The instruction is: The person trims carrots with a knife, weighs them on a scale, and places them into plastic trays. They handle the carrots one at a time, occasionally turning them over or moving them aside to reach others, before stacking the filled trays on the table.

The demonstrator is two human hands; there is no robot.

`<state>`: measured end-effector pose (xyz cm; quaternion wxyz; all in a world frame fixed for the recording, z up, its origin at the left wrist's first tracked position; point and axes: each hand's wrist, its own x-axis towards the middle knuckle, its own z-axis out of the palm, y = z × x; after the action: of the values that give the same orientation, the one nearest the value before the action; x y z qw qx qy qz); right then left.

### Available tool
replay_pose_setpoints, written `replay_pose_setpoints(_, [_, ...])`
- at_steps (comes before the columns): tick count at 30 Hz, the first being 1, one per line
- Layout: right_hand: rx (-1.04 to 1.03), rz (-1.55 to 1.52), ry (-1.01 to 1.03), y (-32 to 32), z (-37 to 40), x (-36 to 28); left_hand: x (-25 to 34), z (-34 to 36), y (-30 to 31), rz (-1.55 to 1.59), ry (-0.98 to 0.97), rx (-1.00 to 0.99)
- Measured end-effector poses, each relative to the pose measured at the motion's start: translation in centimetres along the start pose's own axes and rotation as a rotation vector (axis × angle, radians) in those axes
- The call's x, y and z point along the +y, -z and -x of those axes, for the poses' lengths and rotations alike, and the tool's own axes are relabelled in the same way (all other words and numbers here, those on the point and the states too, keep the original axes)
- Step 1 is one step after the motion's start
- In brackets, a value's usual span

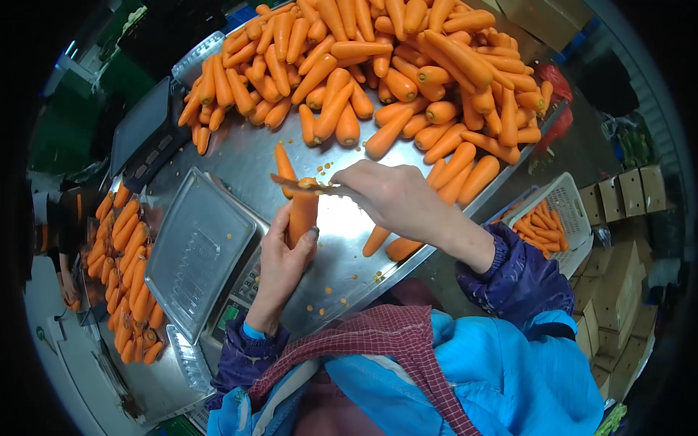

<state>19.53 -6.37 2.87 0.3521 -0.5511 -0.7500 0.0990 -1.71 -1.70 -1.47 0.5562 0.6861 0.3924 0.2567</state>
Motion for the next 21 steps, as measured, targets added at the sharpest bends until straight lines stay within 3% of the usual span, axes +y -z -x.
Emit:
replay_pose_setpoints(3, [-0.069, 0.218, 0.008, 0.4, 0.0, -0.1, 0.5, 0.1, -0.6, -0.009, -0.04, 0.029])
replay_pose_setpoints(8, [-0.102, 0.221, -0.069, 0.3, 1.3, 2.0, 2.1, 0.7, 0.1, -0.12, -0.102, 0.001])
replay_pose_setpoints(12, [-0.159, 0.215, -0.28, -0.4, 3.1, 6.6, 3.6, 2.3, 5.0, -0.083, -0.025, 0.115])
replay_pose_setpoints(14, [-0.194, 0.055, -0.451, -0.4, 4.1, 7.7, 3.7, 2.8, 8.5, -0.153, -0.017, 0.272])
replay_pose_setpoints(16, [-0.176, 0.029, -0.475, -0.5, 4.2, 8.9, 3.2, 3.0, 12.4, -0.513, -0.027, 0.365])
replay_pose_setpoints(17, [-0.149, 0.0, -0.495, -0.8, 4.0, 9.8, 2.6, 3.2, 13.8, -0.516, -0.028, 0.363])
replay_pose_setpoints(19, [-0.05, -0.051, -0.424, -2.0, 3.3, 11.8, 1.1, 3.7, 16.0, -1.117, 0.081, 0.363])
replay_pose_setpoints(21, [-0.083, -0.077, -0.498, -3.4, 0.8, 12.8, -1.9, 4.1, 17.7, -1.133, 0.135, 0.353])
